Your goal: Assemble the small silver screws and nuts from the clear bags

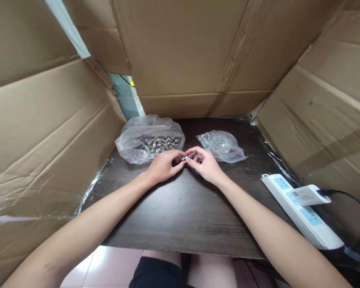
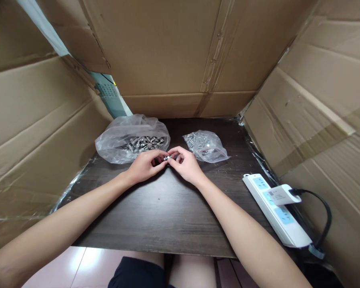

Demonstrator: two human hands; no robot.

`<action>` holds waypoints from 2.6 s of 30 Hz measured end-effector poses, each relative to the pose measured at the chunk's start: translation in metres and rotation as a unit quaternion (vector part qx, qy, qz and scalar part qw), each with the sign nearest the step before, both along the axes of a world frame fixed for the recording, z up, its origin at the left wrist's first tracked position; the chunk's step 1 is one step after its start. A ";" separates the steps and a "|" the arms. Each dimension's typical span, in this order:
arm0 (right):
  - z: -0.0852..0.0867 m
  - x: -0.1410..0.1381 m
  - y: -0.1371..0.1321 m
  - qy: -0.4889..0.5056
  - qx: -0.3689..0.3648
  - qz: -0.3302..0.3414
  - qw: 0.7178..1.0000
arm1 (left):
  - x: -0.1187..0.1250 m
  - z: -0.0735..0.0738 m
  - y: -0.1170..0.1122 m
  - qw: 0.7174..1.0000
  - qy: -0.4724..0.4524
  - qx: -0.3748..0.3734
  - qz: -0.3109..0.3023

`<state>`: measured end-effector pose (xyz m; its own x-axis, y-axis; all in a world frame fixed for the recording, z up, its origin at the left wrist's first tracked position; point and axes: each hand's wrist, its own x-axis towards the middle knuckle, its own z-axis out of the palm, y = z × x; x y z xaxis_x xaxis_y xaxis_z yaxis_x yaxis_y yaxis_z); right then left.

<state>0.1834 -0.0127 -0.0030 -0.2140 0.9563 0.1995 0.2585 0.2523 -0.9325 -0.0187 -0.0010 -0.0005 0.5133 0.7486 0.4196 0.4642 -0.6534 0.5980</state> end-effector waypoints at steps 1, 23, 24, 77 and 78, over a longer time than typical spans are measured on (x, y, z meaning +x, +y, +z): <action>0.000 0.000 0.000 0.000 0.000 0.000 1.000 | 0.000 0.000 0.000 1.000 0.000 0.000 -0.001; -0.002 0.000 0.001 0.022 0.000 0.004 1.000 | 0.000 0.000 0.000 1.000 0.001 0.018 -0.002; -0.001 0.000 0.001 0.025 -0.001 0.003 1.000 | 0.000 -0.001 0.000 1.000 0.002 0.017 -0.002; 0.003 0.002 0.002 0.016 -0.016 0.024 0.999 | 0.000 0.002 -0.002 1.000 -0.002 0.003 -0.008; 0.003 0.002 0.002 0.016 -0.016 0.023 0.999 | 0.000 0.002 -0.001 1.000 -0.001 0.002 -0.006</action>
<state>0.1852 -0.0109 0.0000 -0.2515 0.9516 0.1765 0.2163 0.2330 -0.9481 -0.0183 -0.0024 0.0011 0.5216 0.7402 0.4244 0.4543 -0.6620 0.5962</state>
